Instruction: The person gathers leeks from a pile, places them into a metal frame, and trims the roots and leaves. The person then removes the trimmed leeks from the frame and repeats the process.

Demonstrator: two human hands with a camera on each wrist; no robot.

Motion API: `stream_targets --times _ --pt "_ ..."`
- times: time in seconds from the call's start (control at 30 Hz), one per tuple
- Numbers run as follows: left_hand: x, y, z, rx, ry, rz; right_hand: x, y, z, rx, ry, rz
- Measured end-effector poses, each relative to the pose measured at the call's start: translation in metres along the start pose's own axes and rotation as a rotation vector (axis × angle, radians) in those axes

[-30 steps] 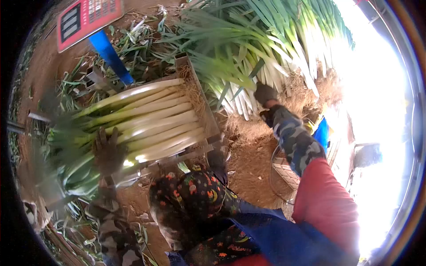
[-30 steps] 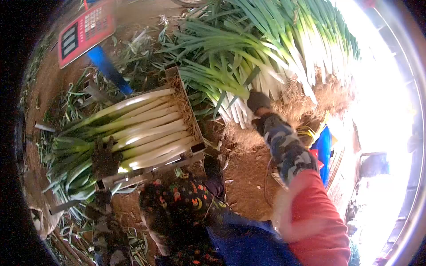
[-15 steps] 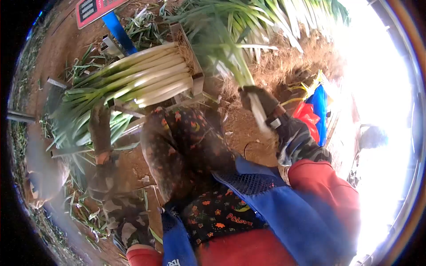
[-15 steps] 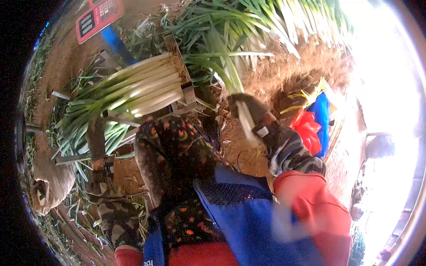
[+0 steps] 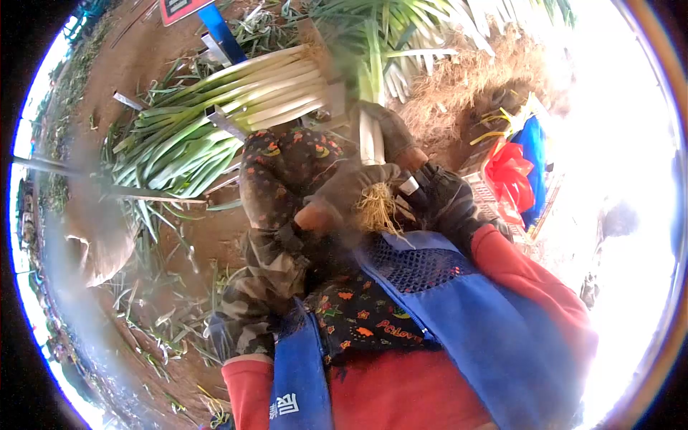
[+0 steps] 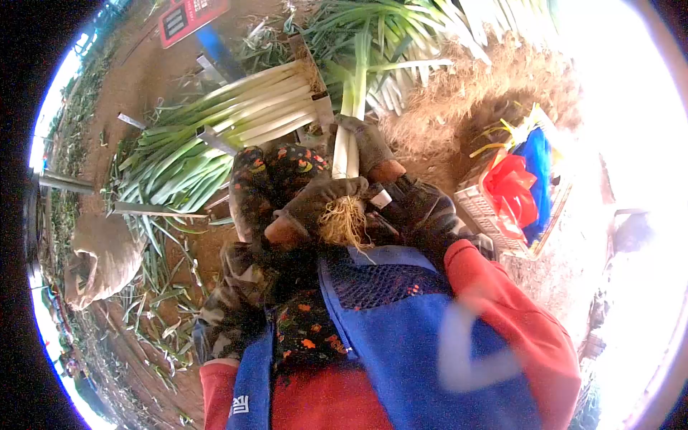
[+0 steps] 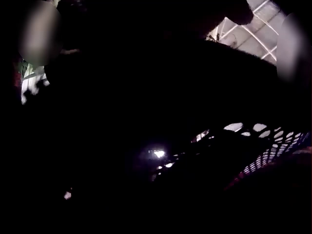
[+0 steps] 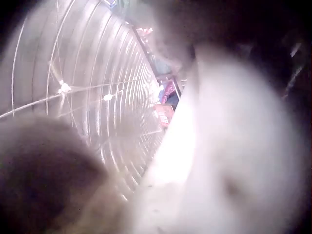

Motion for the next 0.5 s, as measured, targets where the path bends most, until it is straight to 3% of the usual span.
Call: stream_targets --times 0.07,0.1,0.13,0.23,0.27,0.5 --pt "0.024 0.009 -0.020 -0.253 -0.045 0.086 -0.009 -0.027 0.010 0.163 -0.222 -0.051" --pt "0.034 0.013 -0.026 -0.376 -0.075 0.122 0.023 0.004 -0.010 0.362 -0.583 -0.111" --pt "0.039 0.013 -0.034 -0.423 -0.086 0.138 0.021 0.006 0.020 0.157 0.094 -0.041" --pt "0.037 0.015 -0.034 -0.337 -0.089 0.066 0.095 0.049 0.004 0.235 0.112 0.377" --pt "0.035 0.016 -0.034 -0.301 -0.097 0.036 0.093 0.046 0.011 0.230 0.122 0.371" --pt "0.028 0.027 -0.028 -0.073 -0.222 -0.158 0.035 0.045 0.015 -0.118 0.235 -0.138"
Point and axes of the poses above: each hand's wrist, its own x-axis away from the middle knuckle, its own y-axis out of the palm, z = x × y, the point moved 9 cm from there along -x, towards the middle knuckle, and after that the axes turned 9 degrees about z, right-handed, at the moved point
